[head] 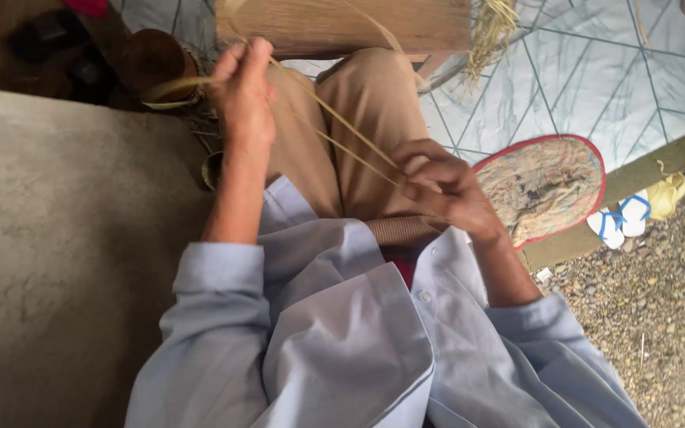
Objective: Trimming the ends of a bundle of dried grass with scissors and tying it together with a thin strip of material.
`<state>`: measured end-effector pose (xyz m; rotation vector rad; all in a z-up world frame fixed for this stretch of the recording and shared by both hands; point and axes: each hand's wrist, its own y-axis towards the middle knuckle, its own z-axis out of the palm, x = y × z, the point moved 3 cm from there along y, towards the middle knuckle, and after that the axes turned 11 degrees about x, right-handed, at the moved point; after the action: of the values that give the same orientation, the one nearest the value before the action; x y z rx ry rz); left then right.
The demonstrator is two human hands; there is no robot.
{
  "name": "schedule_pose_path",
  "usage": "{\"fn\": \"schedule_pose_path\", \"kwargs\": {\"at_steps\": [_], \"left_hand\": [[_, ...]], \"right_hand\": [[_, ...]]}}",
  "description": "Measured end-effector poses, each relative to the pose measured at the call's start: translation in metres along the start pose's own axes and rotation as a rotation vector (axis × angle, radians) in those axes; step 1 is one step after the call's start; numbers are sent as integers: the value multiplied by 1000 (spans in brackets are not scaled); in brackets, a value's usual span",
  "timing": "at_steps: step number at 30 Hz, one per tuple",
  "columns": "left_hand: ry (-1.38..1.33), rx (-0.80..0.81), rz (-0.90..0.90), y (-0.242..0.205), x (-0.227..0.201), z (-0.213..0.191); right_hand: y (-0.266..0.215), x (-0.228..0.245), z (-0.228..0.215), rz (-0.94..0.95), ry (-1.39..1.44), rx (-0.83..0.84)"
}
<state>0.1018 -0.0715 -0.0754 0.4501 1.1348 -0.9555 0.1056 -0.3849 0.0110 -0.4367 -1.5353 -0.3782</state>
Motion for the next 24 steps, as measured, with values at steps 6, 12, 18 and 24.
{"fn": "schedule_pose_path", "kwargs": {"at_steps": [6,12,18,24], "left_hand": [[167,-163,198,65,7,-78],[220,-170,427,99,0,-128],[370,-253,419,102,-29,-129],[365,-242,507,125,-25,-163]], "right_hand": [[-51,-17,-27,-9,218,50],[-63,-31,-34,224,48,31],[-72,-45,-33,471,70,-41],[-77,-34,-44,579,22,-57]]}}
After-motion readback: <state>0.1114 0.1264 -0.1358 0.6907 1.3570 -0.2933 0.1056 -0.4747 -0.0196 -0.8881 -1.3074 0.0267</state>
